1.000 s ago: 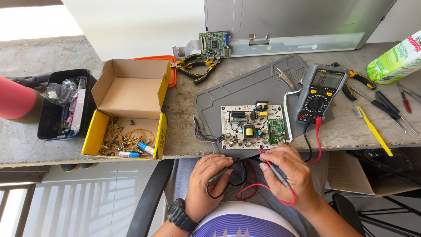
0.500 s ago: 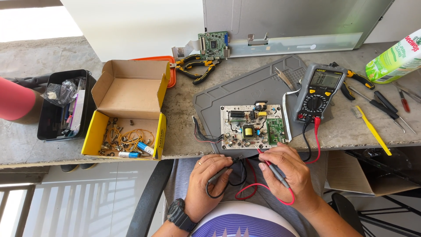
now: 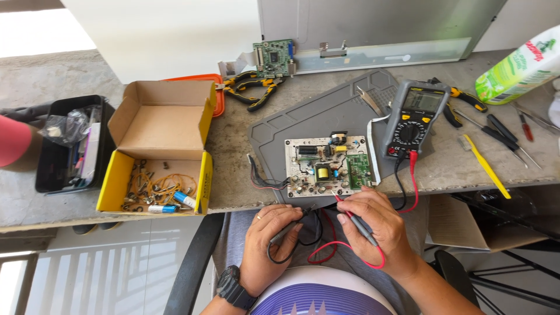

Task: The person tests a circuit board using a multimeter, touching probes to various points on the board. They then use tweezers to adjust a small component and a toothbrush to clean the board's surface.

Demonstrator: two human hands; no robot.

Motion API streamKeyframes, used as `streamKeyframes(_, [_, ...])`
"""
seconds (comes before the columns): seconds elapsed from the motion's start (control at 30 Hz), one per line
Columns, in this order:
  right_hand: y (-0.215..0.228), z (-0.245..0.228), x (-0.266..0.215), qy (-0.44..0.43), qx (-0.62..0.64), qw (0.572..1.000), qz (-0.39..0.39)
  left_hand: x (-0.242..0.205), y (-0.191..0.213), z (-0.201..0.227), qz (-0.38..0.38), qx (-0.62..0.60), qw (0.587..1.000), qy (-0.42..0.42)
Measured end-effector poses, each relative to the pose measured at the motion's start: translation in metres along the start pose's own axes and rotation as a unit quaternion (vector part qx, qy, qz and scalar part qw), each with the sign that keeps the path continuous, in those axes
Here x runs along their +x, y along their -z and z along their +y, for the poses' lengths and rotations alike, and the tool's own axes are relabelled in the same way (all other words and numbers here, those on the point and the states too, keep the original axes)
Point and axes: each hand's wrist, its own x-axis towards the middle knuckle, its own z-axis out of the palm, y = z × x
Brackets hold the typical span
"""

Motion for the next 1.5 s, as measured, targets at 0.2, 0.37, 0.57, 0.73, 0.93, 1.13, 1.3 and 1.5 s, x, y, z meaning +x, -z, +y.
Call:
streamKeyframes(0.2, [0.000,-0.004,0.003,0.006,0.004,1.000,0.006,-0.002,-0.001,-0.002,0.005,-0.003,1.000,-0.002])
streamKeyframes(0.37, [-0.001,0.000,-0.001,0.002,0.013,1.000,0.008,-0.003,-0.001,-0.002,0.003,-0.007,1.000,0.012])
streamKeyframes(0.57, [0.001,-0.009,0.003,-0.016,0.026,0.999,0.013,0.016,0.024,0.009,0.004,-0.013,0.999,0.041])
streamKeyframes(0.73, [-0.002,-0.007,-0.001,-0.027,0.024,0.999,0.011,0.026,0.036,0.007,0.038,0.025,0.996,0.073])
streamKeyframes(0.93, [0.002,-0.008,0.001,-0.049,0.010,0.998,0.021,0.034,0.037,0.011,0.002,-0.009,0.999,0.048])
streamKeyframes(1.13, [-0.005,-0.006,-0.002,-0.063,0.011,0.997,0.031,0.030,0.030,-0.004,0.016,-0.019,1.000,0.005])
streamKeyframes(1.3, [-0.007,-0.004,-0.002,-0.056,-0.009,0.998,0.018,0.027,0.019,-0.009,0.064,-0.016,0.998,0.001])
streamKeyframes(1.5, [-0.002,-0.006,0.005,-0.057,-0.014,0.998,0.014,0.029,0.021,-0.011,0.060,-0.009,0.998,-0.007])
